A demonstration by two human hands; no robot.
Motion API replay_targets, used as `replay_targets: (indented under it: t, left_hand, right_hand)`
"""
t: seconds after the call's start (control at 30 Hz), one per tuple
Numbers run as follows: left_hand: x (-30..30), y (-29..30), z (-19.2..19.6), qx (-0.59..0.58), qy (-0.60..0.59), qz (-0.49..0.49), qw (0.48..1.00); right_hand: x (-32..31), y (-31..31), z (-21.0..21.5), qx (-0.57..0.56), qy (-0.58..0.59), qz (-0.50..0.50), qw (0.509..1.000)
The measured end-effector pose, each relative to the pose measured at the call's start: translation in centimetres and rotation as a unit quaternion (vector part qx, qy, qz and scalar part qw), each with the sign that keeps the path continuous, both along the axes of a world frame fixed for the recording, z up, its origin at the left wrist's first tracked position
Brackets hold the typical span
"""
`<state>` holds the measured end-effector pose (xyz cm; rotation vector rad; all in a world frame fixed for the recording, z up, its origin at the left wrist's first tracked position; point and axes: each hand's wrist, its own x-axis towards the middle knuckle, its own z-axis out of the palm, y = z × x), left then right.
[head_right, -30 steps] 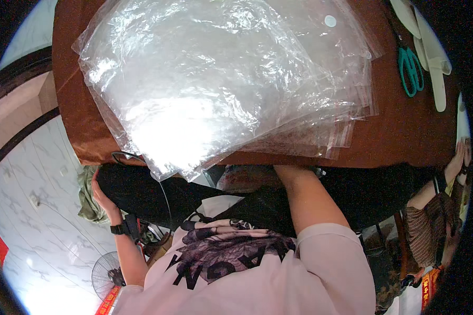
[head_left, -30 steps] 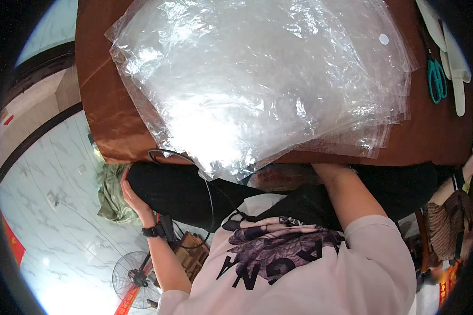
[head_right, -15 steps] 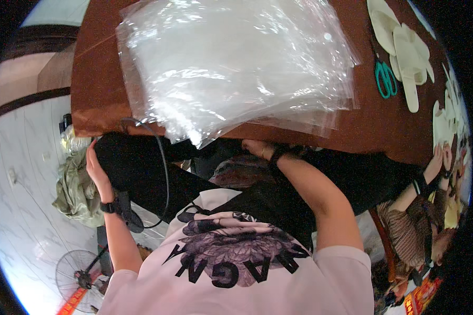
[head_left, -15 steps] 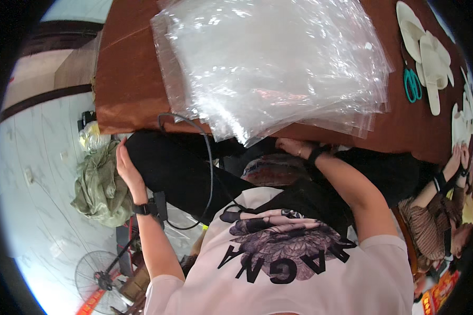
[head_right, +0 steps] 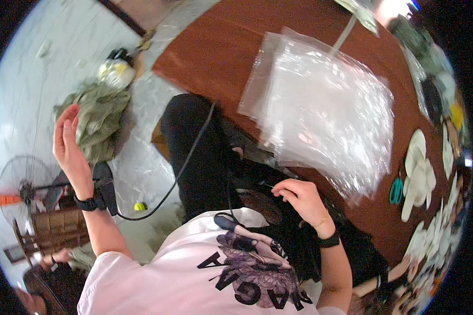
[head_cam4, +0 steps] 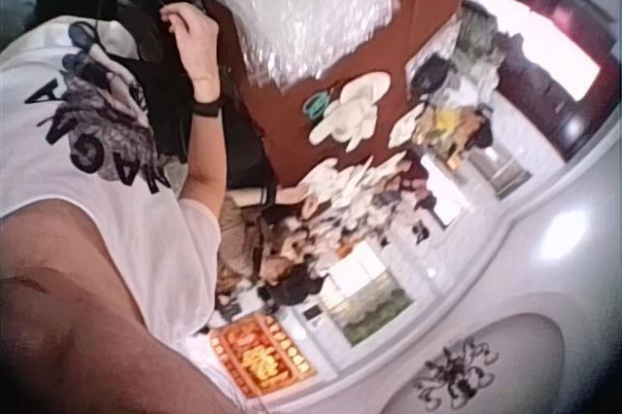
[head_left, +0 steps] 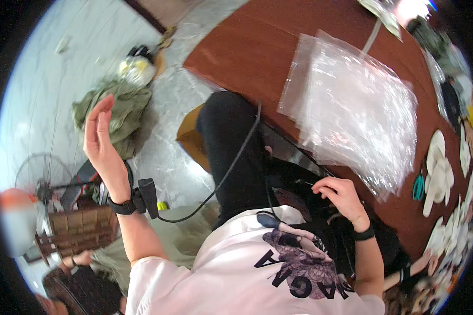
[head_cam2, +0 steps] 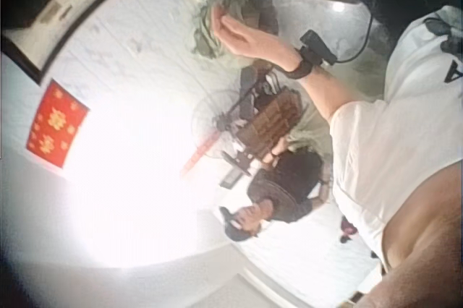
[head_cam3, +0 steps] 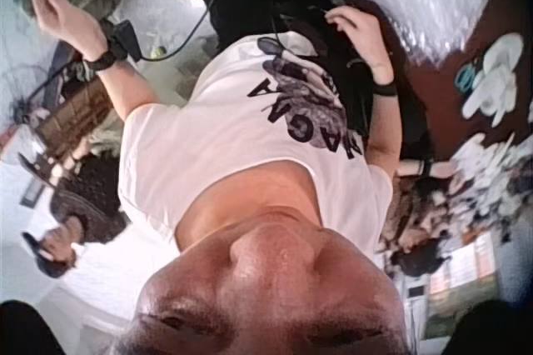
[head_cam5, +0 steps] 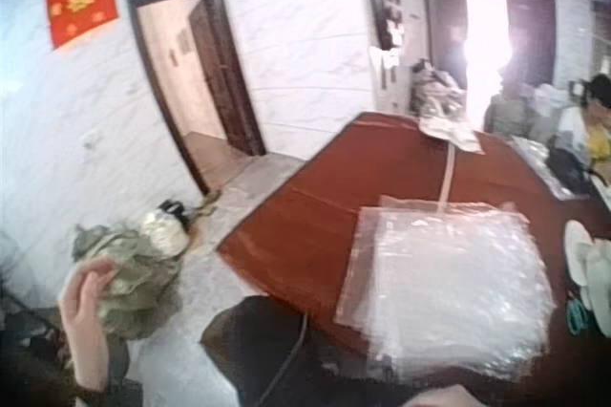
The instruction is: Packing finished white sandals into plastic bags and preparing them for shipment.
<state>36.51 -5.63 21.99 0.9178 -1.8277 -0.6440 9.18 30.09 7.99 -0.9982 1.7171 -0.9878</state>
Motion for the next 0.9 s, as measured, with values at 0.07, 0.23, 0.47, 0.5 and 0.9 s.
replay_targets:
  t: [0.07,0.23,0.47,0.5,0.9]
  left_hand:
    - [1.3,2.5,2.4,-0.027,0.019,-0.018,0.999]
    - [-0.9,10.9,-0.7,0.232,-0.04,-0.351,0.906]
    - [-1.7,14.0,-5.8,0.274,-0.009,-0.411,0.87]
    - [-1.4,13.7,-5.5,0.304,-0.049,-0.408,0.859]
    - [3.7,2.7,0.2,0.044,0.11,0.028,0.993]
  right_hand:
    - [0.9,-1.3,2.5,-0.025,-0.019,-0.023,0.999]
    - [5.3,-6.1,8.4,-0.149,0.017,0.095,0.984]
    - [8.7,-8.8,8.5,-0.173,0.023,0.064,0.983]
    - [9.1,-8.8,8.3,-0.17,0.023,0.067,0.983]
    - [6.7,-7.8,6.7,-0.159,-0.025,-0.136,0.977]
